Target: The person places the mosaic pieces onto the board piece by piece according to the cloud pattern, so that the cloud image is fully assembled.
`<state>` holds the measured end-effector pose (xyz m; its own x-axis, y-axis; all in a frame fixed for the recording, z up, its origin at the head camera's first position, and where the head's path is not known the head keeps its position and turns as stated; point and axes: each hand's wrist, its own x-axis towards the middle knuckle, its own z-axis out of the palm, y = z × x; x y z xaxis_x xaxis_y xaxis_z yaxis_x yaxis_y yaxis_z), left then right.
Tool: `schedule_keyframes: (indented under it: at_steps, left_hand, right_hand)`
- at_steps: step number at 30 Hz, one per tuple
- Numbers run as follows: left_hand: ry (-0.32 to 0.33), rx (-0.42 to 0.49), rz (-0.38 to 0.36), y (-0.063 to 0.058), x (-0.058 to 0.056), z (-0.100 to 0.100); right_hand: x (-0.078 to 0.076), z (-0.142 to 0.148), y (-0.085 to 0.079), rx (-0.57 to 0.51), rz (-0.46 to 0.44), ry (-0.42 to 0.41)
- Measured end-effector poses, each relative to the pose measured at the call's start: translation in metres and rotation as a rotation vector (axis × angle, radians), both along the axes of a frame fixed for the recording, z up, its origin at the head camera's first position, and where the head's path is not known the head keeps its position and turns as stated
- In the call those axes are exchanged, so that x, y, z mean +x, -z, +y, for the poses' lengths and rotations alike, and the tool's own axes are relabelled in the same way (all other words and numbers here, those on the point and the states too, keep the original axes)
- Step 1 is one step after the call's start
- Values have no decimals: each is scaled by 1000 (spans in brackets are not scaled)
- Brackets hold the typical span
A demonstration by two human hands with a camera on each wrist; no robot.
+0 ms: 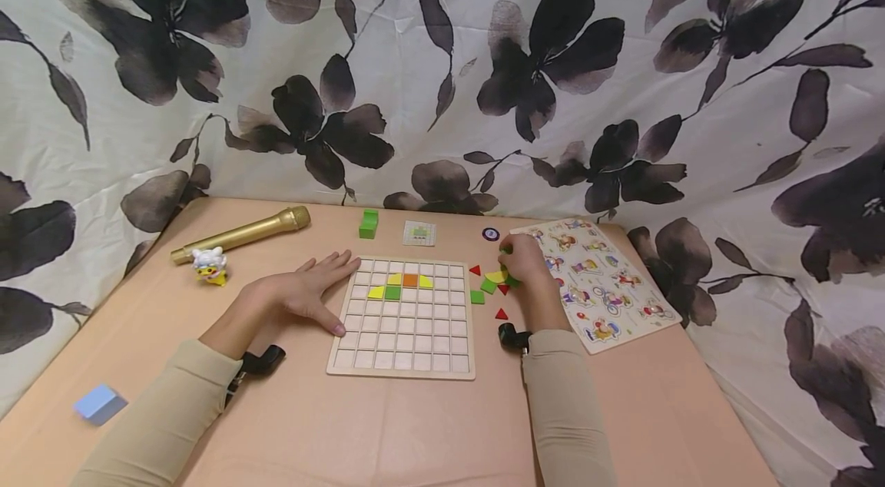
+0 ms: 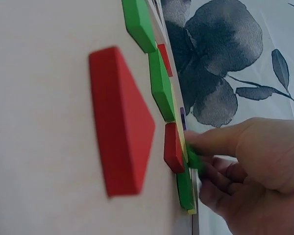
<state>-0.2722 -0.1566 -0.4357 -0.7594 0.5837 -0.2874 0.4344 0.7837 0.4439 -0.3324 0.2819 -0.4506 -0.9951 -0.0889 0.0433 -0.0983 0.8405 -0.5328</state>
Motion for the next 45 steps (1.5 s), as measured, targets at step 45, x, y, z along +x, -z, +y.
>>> schedule_keyframes:
  at_steps: [45]
  left_hand:
    - [12,0,3,-1,1,0]
  right_hand:
    - [50,-126,-27,-25,-48,-614]
